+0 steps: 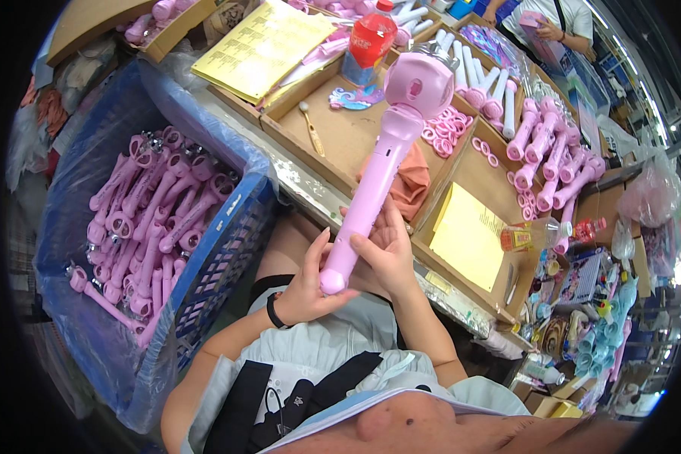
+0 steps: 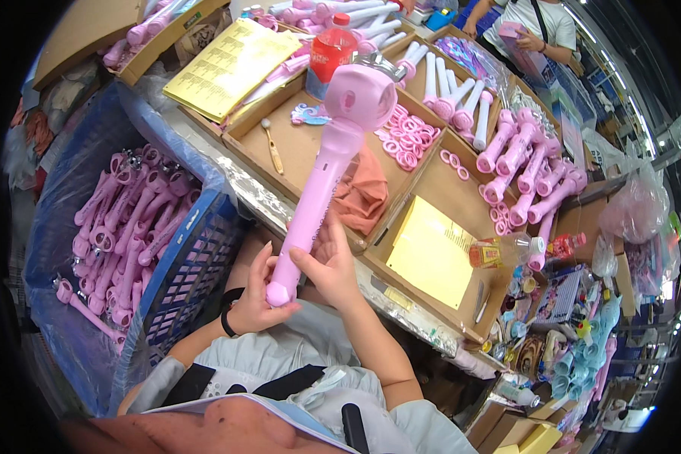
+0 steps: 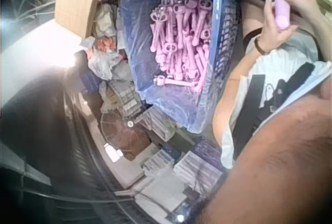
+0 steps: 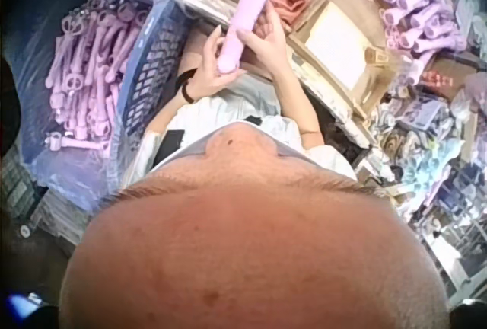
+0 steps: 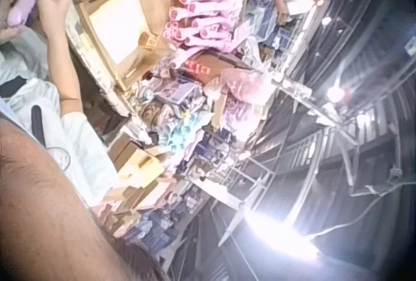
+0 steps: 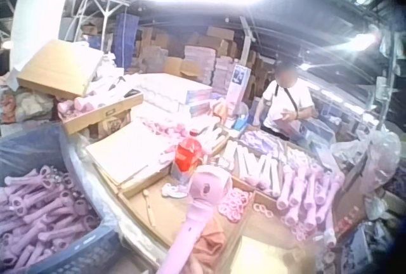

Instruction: The person assembles pink light sticks by attaching a crown-shaped top piece, wiping the handle with a cloth, and applying a small sticker. The person repeats this process for multiple light sticks.

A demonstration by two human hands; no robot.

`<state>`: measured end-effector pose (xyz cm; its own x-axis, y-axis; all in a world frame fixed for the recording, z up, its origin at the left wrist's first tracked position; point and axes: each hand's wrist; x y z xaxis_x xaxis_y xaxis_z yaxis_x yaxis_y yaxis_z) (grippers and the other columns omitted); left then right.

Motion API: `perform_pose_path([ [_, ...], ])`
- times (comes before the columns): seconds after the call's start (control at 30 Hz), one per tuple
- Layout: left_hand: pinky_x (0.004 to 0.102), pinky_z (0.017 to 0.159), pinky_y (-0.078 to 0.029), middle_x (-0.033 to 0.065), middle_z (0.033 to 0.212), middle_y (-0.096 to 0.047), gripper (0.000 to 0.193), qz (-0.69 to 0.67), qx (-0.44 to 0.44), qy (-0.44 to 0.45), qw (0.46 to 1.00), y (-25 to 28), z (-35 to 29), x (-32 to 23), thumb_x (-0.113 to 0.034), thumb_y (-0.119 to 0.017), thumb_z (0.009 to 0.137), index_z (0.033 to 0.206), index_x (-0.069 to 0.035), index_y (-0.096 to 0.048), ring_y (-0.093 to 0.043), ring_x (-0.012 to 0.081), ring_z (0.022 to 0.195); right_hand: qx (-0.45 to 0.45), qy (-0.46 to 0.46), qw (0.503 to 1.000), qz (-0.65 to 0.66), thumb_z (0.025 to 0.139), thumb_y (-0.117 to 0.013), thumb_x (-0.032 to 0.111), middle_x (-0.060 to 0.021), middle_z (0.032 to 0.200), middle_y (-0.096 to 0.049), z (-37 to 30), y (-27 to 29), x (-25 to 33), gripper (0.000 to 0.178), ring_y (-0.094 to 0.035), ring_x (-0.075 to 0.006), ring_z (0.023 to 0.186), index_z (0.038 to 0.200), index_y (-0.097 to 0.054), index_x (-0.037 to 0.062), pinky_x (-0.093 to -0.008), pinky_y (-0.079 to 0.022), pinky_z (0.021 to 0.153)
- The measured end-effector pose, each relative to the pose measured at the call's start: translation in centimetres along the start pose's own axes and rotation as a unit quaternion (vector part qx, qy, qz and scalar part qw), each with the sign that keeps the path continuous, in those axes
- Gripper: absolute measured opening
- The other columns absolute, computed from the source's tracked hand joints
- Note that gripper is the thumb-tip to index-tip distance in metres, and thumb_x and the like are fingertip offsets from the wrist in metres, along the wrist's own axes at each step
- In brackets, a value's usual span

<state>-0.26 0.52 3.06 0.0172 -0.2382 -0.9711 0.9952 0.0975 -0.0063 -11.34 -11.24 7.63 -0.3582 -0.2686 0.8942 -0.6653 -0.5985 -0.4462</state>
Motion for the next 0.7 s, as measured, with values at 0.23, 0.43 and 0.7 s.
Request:
perform_pose_path([
  [0.23,0.0316,0.085,-0.047,0.0089,0.113,-0.050,0.101,-0.195,0.107,0.182,0.958,0.6,0.5,-1.5,-0.006,-0.075,0.073,0.145,-0.008,-0.005,-0.057,0.0150,0.098,0.060,-0.017,0.994,0.084,0.079,-0.066,0.003,-0.0165,0.142,-0.034,-1.3,1.3,-0.8,0.083,-0.044,-0.0264,0.125,0.145,-0.015,0.0025,-0.0386,-0.045,0.095],
  [0.43,0.0308,0.083,-0.048,0.0072,0.109,-0.049,0.098,-0.186,0.094,0.189,0.960,0.2,-0.7,-1.1,-0.005,-0.073,0.074,0.145,-0.008,-0.005,-0.057,0.0144,0.097,0.079,-0.015,0.996,0.024,0.080,-0.067,0.006,-0.0161,0.141,-0.036,-1.5,1.7,-1.5,0.082,-0.046,-0.0247,0.123,0.145,-0.017,0.0015,-0.0385,-0.042,0.097],
  [0.7,0.0295,0.082,-0.047,0.0059,0.106,-0.049,0.098,-0.130,0.061,0.182,0.973,0.2,-1.3,0.6,-0.004,-0.072,0.074,0.145,-0.008,-0.006,-0.054,0.0134,0.094,-0.089,0.046,0.943,-0.317,0.082,-0.065,0.008,-0.0166,0.136,-0.038,-1.5,0.7,-1.0,0.069,-0.044,-0.0264,0.121,0.140,-0.028,0.0003,-0.0381,-0.038,0.098],
])
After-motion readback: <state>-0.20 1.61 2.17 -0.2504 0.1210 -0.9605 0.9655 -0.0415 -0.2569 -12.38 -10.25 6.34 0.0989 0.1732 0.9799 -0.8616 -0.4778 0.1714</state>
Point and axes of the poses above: each hand's wrist, its own z-axis towards the middle knuckle, its own y-axis out of the back of the hand, x = y × z
